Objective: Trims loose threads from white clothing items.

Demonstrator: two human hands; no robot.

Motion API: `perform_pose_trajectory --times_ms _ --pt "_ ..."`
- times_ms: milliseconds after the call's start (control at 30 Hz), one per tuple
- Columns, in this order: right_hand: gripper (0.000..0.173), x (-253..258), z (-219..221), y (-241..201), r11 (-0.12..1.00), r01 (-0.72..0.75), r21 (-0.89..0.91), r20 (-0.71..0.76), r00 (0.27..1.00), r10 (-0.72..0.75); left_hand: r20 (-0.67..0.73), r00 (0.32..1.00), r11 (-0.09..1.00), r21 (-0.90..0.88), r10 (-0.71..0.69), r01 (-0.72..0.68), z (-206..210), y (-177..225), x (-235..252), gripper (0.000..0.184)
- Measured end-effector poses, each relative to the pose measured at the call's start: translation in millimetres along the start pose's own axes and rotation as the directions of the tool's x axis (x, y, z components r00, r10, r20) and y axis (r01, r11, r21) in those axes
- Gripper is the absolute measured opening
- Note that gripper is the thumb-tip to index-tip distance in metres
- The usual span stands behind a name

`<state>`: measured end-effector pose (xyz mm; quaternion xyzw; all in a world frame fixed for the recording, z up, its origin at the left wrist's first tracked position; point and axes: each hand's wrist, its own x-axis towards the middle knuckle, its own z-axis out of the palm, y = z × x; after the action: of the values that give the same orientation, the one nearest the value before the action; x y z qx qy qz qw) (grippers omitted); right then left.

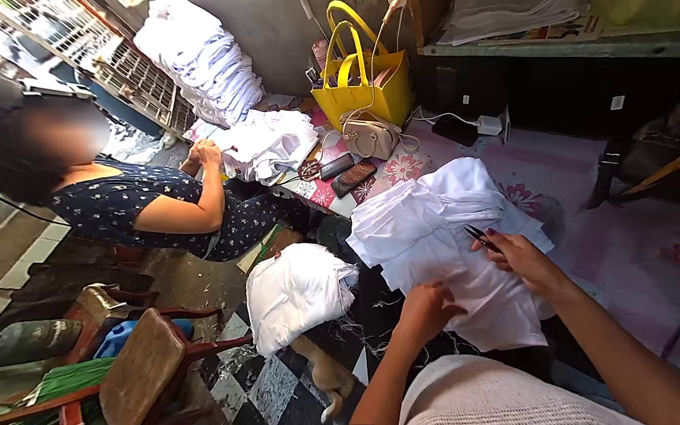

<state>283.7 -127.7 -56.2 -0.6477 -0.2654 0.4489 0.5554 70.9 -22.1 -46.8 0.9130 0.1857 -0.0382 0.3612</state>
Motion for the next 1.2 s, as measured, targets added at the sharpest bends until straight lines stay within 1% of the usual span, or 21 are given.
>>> perform_pose_trajectory --times_ms 67,133,167,233,267,333,367,400,467,500,533,600,633,733,867,1000,1033,1067,1133,1167,1200 --pt "0.024 -12 8 12 0.936 0.211 -0.282 0.051 0.978 -0.205 -0.368 0.929 0.991 0.137 0.04 0.011 15 -13 -4 0.033" --pt "0.039 -17 26 28 0.746 0.339 -0.574 0.098 0.932 -0.349 -0.534 0.842 0.961 0.265 0.08 0.077 29 -36 4 0.022" --pt "0.04 -16 35 38 0.642 0.373 -0.67 0.105 0.904 -0.416 -0.588 0.802 0.952 0.291 0.1 0.095 36 -48 7 0.014" --pt "0.025 -9 45 54 0.513 0.407 -0.756 0.078 0.834 -0.546 -0.613 0.782 0.968 0.245 0.114 0.051 33 -57 7 0.009" --pt "0.022 -7 46 54 0.514 0.415 -0.751 0.066 0.821 -0.567 -0.586 0.803 0.98 0.198 0.11 0.01 27 -55 4 0.012" --pt "0.027 -7 42 46 0.542 0.418 -0.729 0.11 0.853 -0.51 -0.493 0.866 0.985 0.171 0.08 0.006 20 -48 -2 0.035" --pt "0.033 -8 41 41 0.521 0.414 -0.746 0.158 0.871 -0.466 -0.477 0.875 0.977 0.211 0.078 0.027 23 -46 -2 0.038" --pt "0.036 -8 42 40 0.48 0.413 -0.774 0.198 0.878 -0.435 -0.507 0.855 0.963 0.267 0.105 0.041 29 -49 1 0.029" --pt "0.025 -4 45 47 0.401 0.426 -0.811 0.216 0.855 -0.472 -0.62 0.76 0.937 0.346 0.195 0.041 38 -60 9 0.007" --pt "0.019 -3 46 48 0.398 0.426 -0.813 0.2 0.846 -0.495 -0.632 0.749 0.946 0.323 0.199 0.022 36 -62 10 0.007" --pt "0.018 -3 44 46 0.423 0.419 -0.803 0.185 0.851 -0.491 -0.608 0.774 0.961 0.276 0.175 0.0 32 -61 9 0.012" --pt "0.021 -5 43 42 0.49 0.414 -0.767 0.172 0.869 -0.465 -0.531 0.838 0.97 0.242 0.129 0.004 29 -55 4 0.033" --pt "0.023 -7 44 40 0.529 0.418 -0.739 0.163 0.872 -0.461 -0.53 0.836 0.964 0.266 0.139 0.009 31 -53 4 0.033" --pt "0.025 -12 57 25 0.583 0.443 -0.681 0.103 0.846 -0.523 -0.665 0.717 0.967 0.249 0.209 -0.05 31 -53 9 0.012" --pt "0.041 -6 76 13 0.415 0.416 -0.809 0.074 0.772 -0.631 -0.77 0.598 0.974 0.152 0.223 -0.167 12 -25 7 0.008" --pt "0.025 7 88 33 0.357 0.365 -0.86 -0.054 0.631 -0.774 -0.86 0.44 0.965 0.211 0.258 -0.154 -3 -29 11 0.012" --pt "0.024 1 89 38 0.364 0.389 -0.847 -0.026 0.653 -0.757 -0.877 0.437 0.98 0.167 0.199 -0.111 -6 -42 10 0.013" --pt "0.026 -9 90 43 0.385 0.408 -0.828 0.036 0.723 -0.69 -0.882 0.46 0.994 0.088 0.107 -0.062 -5 -59 8 0.014" --pt "0.029 -33 89 48 0.491 0.372 -0.788 0.198 0.908 -0.37 -0.833 0.546 0.995 -0.098 -0.087 0.01 2 -88 2 0.017" --pt "0.026 -40 85 47 0.563 0.319 -0.762 0.247 0.948 -0.203 -0.821 0.556 0.989 -0.145 -0.132 0.021 6 -93 -2 0.018" --pt "0.023 -43 77 44 0.637 0.272 -0.722 0.255 0.959 -0.121 -0.831 0.538 0.988 -0.153 -0.139 0.019 10 -91 -8 0.019"
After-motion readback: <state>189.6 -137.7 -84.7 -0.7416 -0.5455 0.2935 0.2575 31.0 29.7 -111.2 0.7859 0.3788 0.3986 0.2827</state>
